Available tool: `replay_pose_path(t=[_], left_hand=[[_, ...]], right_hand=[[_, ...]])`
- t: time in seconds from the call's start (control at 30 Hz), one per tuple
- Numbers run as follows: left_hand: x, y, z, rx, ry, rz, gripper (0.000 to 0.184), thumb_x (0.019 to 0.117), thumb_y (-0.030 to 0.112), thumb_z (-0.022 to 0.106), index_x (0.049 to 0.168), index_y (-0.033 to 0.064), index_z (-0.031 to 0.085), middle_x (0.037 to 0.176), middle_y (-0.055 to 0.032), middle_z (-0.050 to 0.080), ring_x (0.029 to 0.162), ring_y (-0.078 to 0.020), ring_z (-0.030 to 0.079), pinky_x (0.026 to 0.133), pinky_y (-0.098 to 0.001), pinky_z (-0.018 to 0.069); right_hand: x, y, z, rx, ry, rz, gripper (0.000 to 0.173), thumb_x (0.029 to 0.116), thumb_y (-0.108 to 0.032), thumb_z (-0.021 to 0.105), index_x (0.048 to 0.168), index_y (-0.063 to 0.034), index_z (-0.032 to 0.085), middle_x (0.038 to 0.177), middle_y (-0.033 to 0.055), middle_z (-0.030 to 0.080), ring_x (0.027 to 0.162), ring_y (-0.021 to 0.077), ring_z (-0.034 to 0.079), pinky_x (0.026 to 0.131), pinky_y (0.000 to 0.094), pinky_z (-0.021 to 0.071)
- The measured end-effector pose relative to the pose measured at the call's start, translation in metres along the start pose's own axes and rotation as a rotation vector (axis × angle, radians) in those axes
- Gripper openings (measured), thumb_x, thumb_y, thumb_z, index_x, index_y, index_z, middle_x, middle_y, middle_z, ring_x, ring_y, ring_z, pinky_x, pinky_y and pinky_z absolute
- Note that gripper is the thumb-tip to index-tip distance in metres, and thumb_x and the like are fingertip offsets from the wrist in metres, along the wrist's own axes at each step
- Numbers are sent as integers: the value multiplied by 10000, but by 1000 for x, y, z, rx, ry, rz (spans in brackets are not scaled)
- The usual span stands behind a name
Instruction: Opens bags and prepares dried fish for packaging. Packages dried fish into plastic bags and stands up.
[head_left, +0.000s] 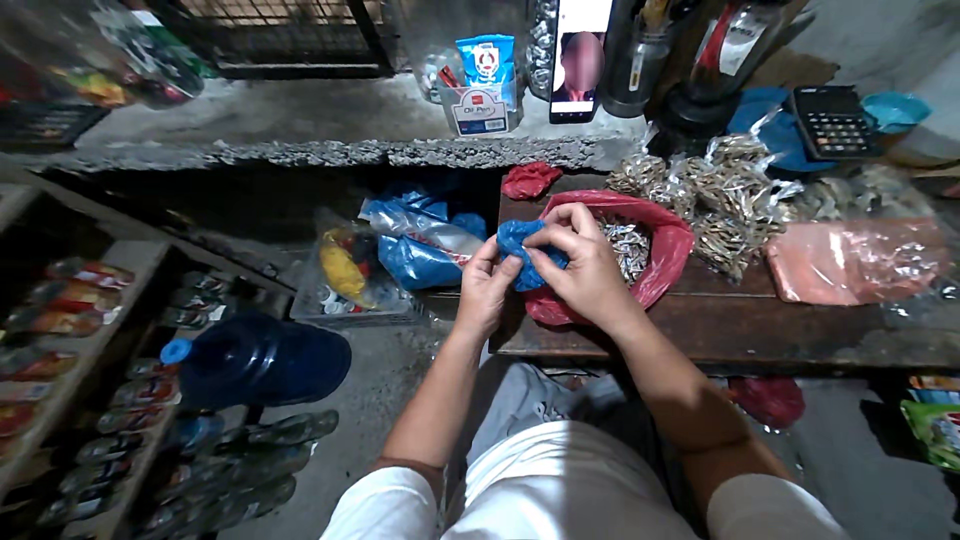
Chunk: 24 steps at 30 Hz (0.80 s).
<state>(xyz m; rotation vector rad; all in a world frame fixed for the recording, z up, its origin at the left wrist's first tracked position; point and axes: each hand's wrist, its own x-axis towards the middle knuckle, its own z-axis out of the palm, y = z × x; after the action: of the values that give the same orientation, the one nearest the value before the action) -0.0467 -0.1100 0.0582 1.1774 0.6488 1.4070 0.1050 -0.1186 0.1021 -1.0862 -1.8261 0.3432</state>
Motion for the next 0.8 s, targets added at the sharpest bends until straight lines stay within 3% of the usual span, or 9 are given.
replay_pose_path(t=[0.13,0.23,0.33,0.43,0.5,0.6,0.7,0.8], left_hand=[[0,-3,2,-38,3,-15,203,993,59,580,1088,195,698,976,118,735,861,9,686,801,-208,585],[3,1,4,-133,64,-69,203,1015,61,538,1097,179,681,975,77,740,859,-18,697,793,-227,596],[7,10,7,-247,160,-169,233,1071,84,404,1105,184,611,954,57,722,836,-34,698,749,-220,598],[10,14,6,-401,195,-265,292,1106,174,323,1066,195,612,891,33,710,726,-41,681,638,-203,586],[9,15,10,-423,181,-298,312,1108,189,293,1055,204,600,866,36,700,693,-37,669,610,-197,575],[5,11,13,-353,99,-255,294,1086,119,339,1104,231,609,901,62,712,740,-19,676,650,-184,576],[5,7,14,-227,91,-223,289,1055,35,361,1097,217,581,892,75,703,725,-7,660,634,-171,558],[5,10,14,-117,97,-199,265,1033,-3,405,1063,199,574,882,80,700,735,-2,661,645,-177,562]], right_hand=[[0,1,-7,-20,-113,-40,145,915,-81,654,974,-38,780,1118,190,631,851,243,651,712,398,562],[-4,6,-10,91,-124,-78,258,968,-143,612,1132,-4,755,1180,207,627,929,219,660,796,344,573],[-12,14,-12,146,-80,-102,558,922,-339,702,1335,29,630,1260,211,615,1112,221,635,923,323,552],[-16,19,-12,59,-147,-96,825,821,-421,802,1452,30,518,1328,228,588,1140,273,631,931,393,556],[-17,17,-8,21,-174,-97,825,821,-347,817,1471,44,492,1334,250,584,1155,317,629,948,444,548],[-17,14,-5,18,-150,-123,734,837,-250,806,1445,49,524,1314,241,599,1160,318,633,951,437,549],[-15,13,-1,18,-115,-176,574,819,-157,797,1342,16,639,1255,244,621,1123,353,644,913,464,566],[-15,16,2,-20,-102,-244,422,836,-172,782,1233,-38,724,1219,243,641,1095,372,653,914,488,565]])
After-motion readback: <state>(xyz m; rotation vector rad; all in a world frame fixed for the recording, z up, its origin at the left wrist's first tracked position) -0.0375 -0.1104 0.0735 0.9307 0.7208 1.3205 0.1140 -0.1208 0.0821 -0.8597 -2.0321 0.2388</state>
